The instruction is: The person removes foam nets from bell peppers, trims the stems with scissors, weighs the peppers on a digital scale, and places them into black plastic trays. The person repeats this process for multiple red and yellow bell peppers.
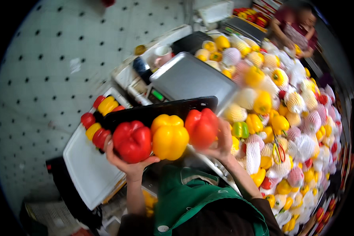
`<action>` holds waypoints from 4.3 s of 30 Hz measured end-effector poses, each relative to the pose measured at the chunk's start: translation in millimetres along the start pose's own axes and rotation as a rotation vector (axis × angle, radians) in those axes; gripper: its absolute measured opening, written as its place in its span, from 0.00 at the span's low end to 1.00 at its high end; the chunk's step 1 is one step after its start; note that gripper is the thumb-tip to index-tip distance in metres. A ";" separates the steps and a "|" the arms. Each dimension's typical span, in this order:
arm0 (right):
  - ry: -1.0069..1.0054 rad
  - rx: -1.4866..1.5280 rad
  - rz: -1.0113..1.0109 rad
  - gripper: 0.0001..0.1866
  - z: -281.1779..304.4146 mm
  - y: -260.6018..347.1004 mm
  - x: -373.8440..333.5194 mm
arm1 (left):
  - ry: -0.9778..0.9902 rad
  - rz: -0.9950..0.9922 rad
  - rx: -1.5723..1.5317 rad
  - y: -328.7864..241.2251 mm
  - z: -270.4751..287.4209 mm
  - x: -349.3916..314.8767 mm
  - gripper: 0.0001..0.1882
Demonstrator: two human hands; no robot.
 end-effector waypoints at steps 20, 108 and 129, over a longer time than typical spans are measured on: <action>0.521 0.533 -0.679 0.34 -199.9 56.1 -14.8 | 0.034 0.859 0.172 139.8 170.7 -70.5 0.21; -0.590 -0.860 -0.625 0.17 174.8 -18.6 -163.0 | 0.954 -0.427 0.204 152.1 -606.1 140.8 0.20; -0.605 -1.008 -0.785 0.16 162.3 -13.3 -144.6 | 0.857 -0.504 0.350 101.6 -600.4 112.8 0.05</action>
Point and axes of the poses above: each hand's wrist, its own x-axis towards the middle knuckle, its own z-axis out of the back of the hand, y = z × x, the point moved 3 cm from there along x, towards the middle knuckle, and after that the axes turned 10 degrees about x, right-handed, at the moved point
